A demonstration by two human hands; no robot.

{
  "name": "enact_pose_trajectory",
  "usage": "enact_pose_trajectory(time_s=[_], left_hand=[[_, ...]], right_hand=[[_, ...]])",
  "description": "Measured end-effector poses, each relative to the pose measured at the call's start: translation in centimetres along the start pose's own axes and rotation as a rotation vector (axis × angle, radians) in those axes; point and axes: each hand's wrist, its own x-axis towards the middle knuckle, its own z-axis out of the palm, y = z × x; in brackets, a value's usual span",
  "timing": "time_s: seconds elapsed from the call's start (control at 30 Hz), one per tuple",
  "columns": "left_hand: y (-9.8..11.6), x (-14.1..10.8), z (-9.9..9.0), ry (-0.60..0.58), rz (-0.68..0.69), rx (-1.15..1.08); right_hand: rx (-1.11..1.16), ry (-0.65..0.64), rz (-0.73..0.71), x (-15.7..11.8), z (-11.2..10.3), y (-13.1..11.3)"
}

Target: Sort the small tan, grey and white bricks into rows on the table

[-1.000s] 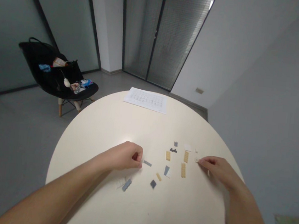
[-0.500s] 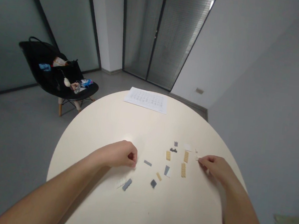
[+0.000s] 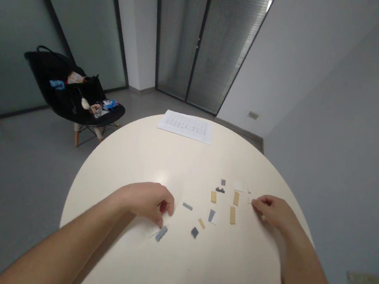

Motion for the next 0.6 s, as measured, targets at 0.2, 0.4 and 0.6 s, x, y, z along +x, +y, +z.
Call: enact_pose_trajectory(time_s=[0.2,0.4,0.6], left_hand=[[1.6,0.1,1.0,-0.110,0.104,0.122],[2.2,0.1,1.8,-0.039,0.165,0.242],[2.8,0.7,1.8,0.058,0.180,0.163]], right_hand=[[0.023,0.036,-0.022,-0.4,-0.3,-0.7],[0.024,0.045,-0.030,-0.7,-0.5,-1.4],[0.041,0.089,-0.115,-1.3,-0.9,-2.5]])
